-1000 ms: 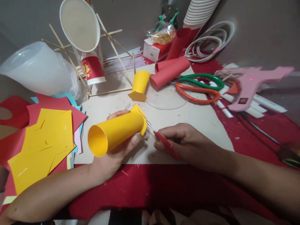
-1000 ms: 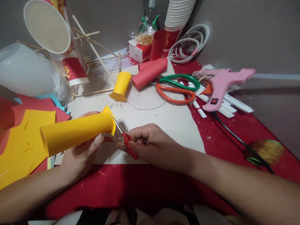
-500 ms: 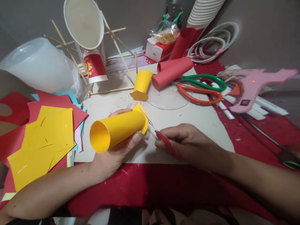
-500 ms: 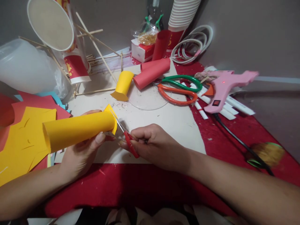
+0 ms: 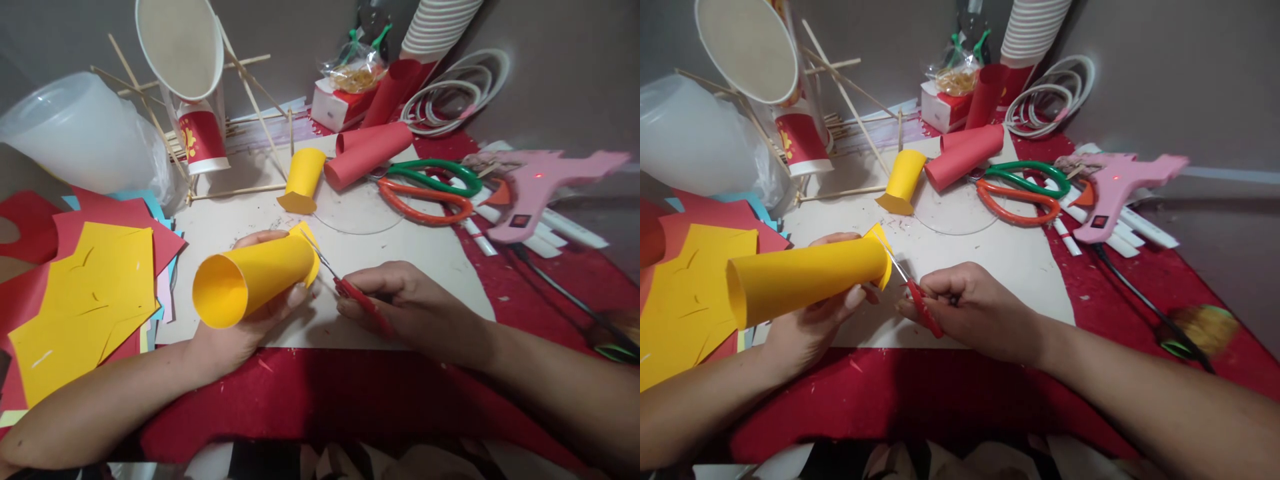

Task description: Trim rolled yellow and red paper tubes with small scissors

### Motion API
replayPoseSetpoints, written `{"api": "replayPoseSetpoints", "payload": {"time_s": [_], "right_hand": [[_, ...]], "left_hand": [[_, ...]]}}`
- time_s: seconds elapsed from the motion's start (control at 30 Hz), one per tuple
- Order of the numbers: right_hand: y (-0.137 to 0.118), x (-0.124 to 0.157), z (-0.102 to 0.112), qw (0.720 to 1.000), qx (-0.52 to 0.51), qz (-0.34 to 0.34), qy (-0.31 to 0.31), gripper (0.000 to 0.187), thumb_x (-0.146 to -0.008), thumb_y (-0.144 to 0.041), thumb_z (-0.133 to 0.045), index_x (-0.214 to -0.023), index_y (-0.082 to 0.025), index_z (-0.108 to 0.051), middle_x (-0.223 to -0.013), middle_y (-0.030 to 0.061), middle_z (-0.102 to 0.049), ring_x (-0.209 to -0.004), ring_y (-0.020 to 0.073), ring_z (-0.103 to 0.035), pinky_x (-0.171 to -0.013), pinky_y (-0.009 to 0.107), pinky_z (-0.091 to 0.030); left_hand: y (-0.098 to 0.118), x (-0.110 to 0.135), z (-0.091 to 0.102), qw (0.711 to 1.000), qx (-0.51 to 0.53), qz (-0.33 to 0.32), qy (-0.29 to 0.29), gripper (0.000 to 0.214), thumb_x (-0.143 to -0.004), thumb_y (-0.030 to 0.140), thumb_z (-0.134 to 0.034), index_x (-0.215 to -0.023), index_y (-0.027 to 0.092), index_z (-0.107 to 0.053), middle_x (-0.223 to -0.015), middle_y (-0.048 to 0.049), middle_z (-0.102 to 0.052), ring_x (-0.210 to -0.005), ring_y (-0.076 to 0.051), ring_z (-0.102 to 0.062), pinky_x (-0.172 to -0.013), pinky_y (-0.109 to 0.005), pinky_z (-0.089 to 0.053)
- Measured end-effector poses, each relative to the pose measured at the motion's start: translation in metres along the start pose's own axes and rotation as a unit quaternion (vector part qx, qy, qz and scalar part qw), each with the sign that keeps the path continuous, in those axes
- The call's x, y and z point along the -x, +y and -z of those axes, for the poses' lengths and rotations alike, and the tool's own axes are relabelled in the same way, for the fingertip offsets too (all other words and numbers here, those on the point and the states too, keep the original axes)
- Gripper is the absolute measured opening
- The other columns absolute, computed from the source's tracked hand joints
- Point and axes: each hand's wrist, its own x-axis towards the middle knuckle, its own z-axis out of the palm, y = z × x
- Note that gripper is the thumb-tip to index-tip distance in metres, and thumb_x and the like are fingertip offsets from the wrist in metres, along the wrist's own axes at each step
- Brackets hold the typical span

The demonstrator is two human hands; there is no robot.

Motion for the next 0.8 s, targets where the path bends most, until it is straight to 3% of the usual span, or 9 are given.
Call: {"api": "replayPoseSetpoints", "payload": {"time_s": [0.33,0.43,0.53,0.67,0.8], "right_hand": [[0.002,0.0,0.0,1.0,-0.004,0.01,0.004,0.054,-0.081,-0.053,-0.068,-0.053,-0.02,-0.037,-0.051,-0.0065,-0.03,-0.047,0.0057,-0.024,-0.04,0.022,-0.018],[0.002,0.0,0.001,1.0,-0.011,0.008,0.003,0.054,-0.081,-0.052,-0.069,-0.053,-0.019,-0.036,-0.051,-0.0066,-0.029,-0.047,0.0056,-0.024,-0.04,0.021,-0.018],[0.002,-0.001,0.001,1.0,-0.01,0.005,-0.002,0.055,-0.08,-0.053,-0.069,-0.052,-0.019,-0.036,-0.051,-0.0068,-0.028,-0.048,0.0054,-0.022,-0.041,0.021,-0.017],[0.001,-0.001,0.001,1.0,-0.007,-0.003,-0.006,0.057,-0.08,-0.055,-0.069,-0.052,-0.019,-0.034,-0.051,-0.0067,-0.027,-0.049,0.0055,-0.021,-0.042,0.022,-0.017],[-0.001,-0.001,0.001,1.0,-0.011,0.003,0.001,0.057,-0.078,-0.055,-0.07,-0.051,-0.02,-0.035,-0.051,-0.0068,-0.027,-0.047,0.0053,-0.022,-0.04,0.022,-0.017]], "left_hand": [[-0.008,0.001,0.003,1.0,-0.003,-0.008,0.0,0.054,-0.082,0.04,-0.073,-0.126,0.022,-0.047,-0.081,-0.0023,-0.07,-0.076,-0.019,-0.068,-0.086,-0.039,-0.053],[-0.006,0.001,0.003,1.0,0.007,-0.018,0.0,0.048,-0.081,0.036,-0.074,-0.12,0.023,-0.049,-0.078,-0.0008,-0.07,-0.077,-0.018,-0.068,-0.093,-0.04,-0.053],[-0.001,0.0,0.002,0.999,0.034,-0.012,-0.011,0.041,-0.08,0.031,-0.076,-0.113,0.023,-0.054,-0.078,-0.0005,-0.068,-0.081,-0.02,-0.069,-0.089,-0.039,-0.057],[0.004,-0.002,0.003,0.997,0.053,-0.003,-0.05,0.024,-0.081,0.028,-0.074,-0.098,0.02,-0.06,-0.092,-0.0054,-0.069,-0.089,-0.021,-0.07,-0.085,-0.037,-0.06],[0.002,-0.003,0.006,0.998,0.047,-0.008,-0.041,0.042,-0.08,0.033,-0.076,-0.114,0.021,-0.054,-0.08,-0.0031,-0.067,-0.077,-0.02,-0.069,-0.083,-0.039,-0.06]]}}
